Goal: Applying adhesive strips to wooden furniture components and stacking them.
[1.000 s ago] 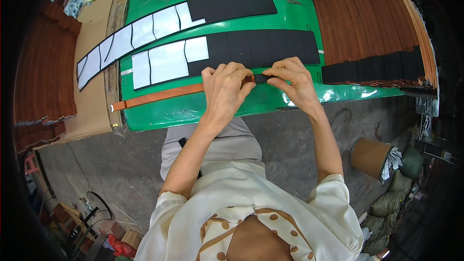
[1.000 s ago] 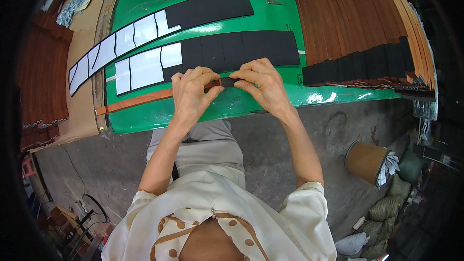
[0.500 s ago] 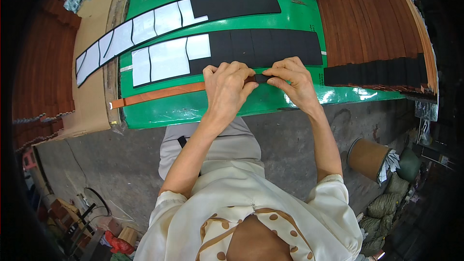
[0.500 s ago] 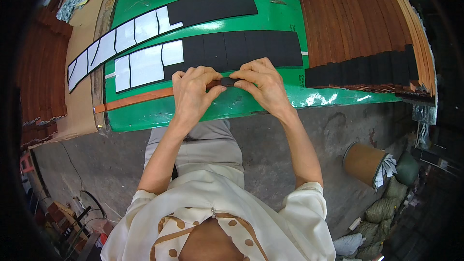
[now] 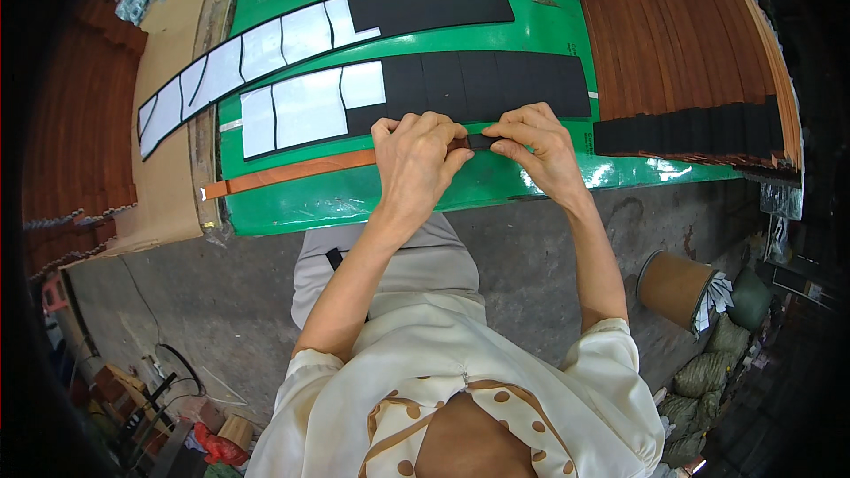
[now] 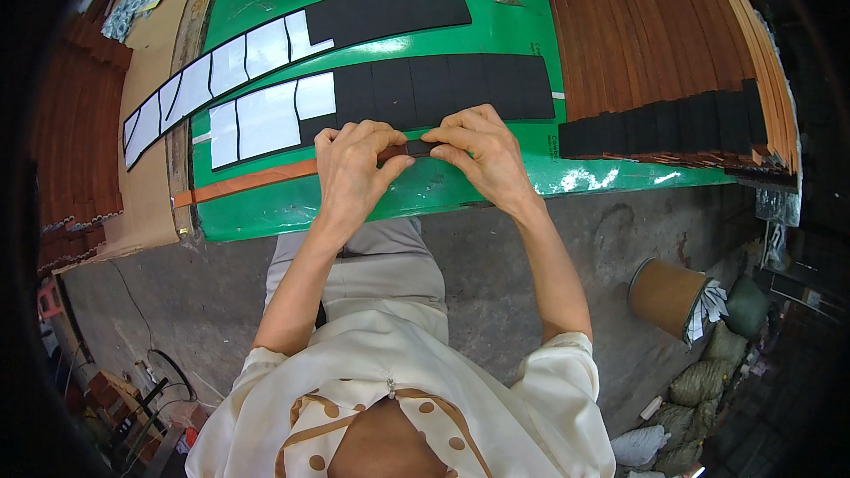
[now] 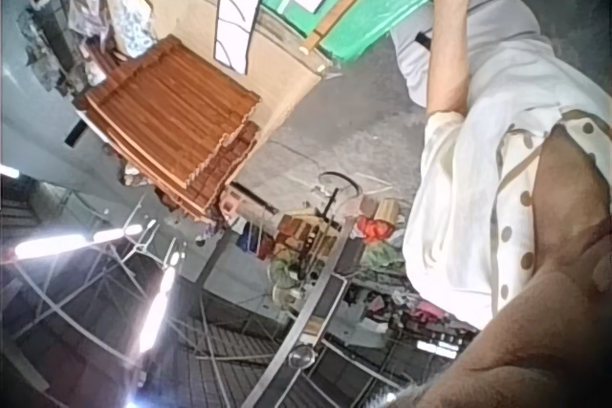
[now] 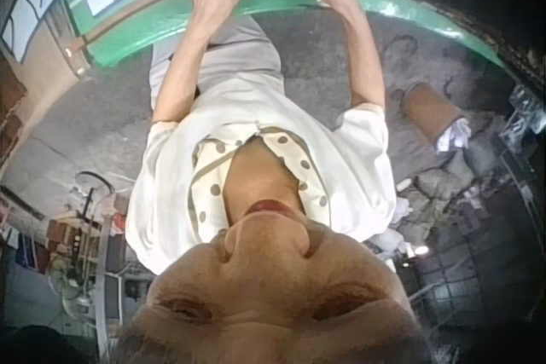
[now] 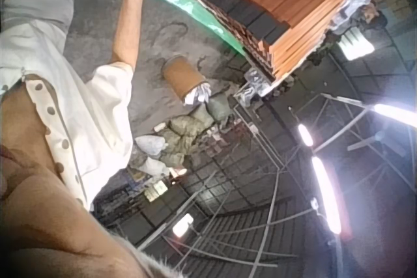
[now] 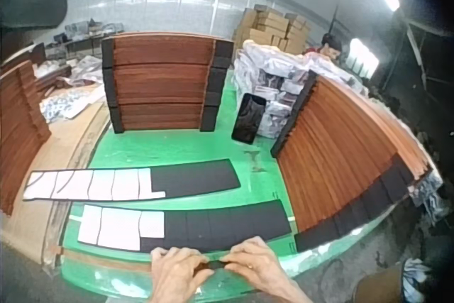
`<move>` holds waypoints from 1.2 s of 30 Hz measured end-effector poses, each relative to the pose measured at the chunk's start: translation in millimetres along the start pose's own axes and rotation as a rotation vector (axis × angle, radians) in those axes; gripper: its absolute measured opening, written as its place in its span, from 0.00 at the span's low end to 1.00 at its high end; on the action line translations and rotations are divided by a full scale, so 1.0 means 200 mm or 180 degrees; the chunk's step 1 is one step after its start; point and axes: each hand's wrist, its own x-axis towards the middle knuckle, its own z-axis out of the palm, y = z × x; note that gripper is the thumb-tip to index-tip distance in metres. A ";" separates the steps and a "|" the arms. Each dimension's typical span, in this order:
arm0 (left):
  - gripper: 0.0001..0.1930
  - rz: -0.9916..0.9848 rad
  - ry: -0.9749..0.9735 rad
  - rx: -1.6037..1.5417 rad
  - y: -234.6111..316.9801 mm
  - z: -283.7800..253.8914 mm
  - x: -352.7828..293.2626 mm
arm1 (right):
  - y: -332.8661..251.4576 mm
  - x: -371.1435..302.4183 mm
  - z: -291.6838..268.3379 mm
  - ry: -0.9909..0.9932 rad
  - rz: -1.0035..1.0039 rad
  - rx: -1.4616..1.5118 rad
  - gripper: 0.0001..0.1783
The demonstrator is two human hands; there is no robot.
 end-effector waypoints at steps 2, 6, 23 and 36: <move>0.12 -0.0011 -0.0012 0.0000 0.00 0.00 0.00 | 0.00 0.00 0.00 0.0012 -0.0044 -0.0014 0.13; 0.12 0.0006 -0.0017 0.0012 0.00 0.00 0.00 | -0.01 0.00 0.00 -0.0003 -0.0029 0.0012 0.13; 0.11 0.0101 -0.0093 -0.0133 0.00 -0.03 0.00 | -0.02 0.01 0.00 -0.0032 0.0000 -0.0145 0.11; 0.08 0.0284 0.0155 -0.0056 0.00 0.00 -0.01 | 0.05 -0.05 0.00 0.0218 0.0162 0.0289 0.13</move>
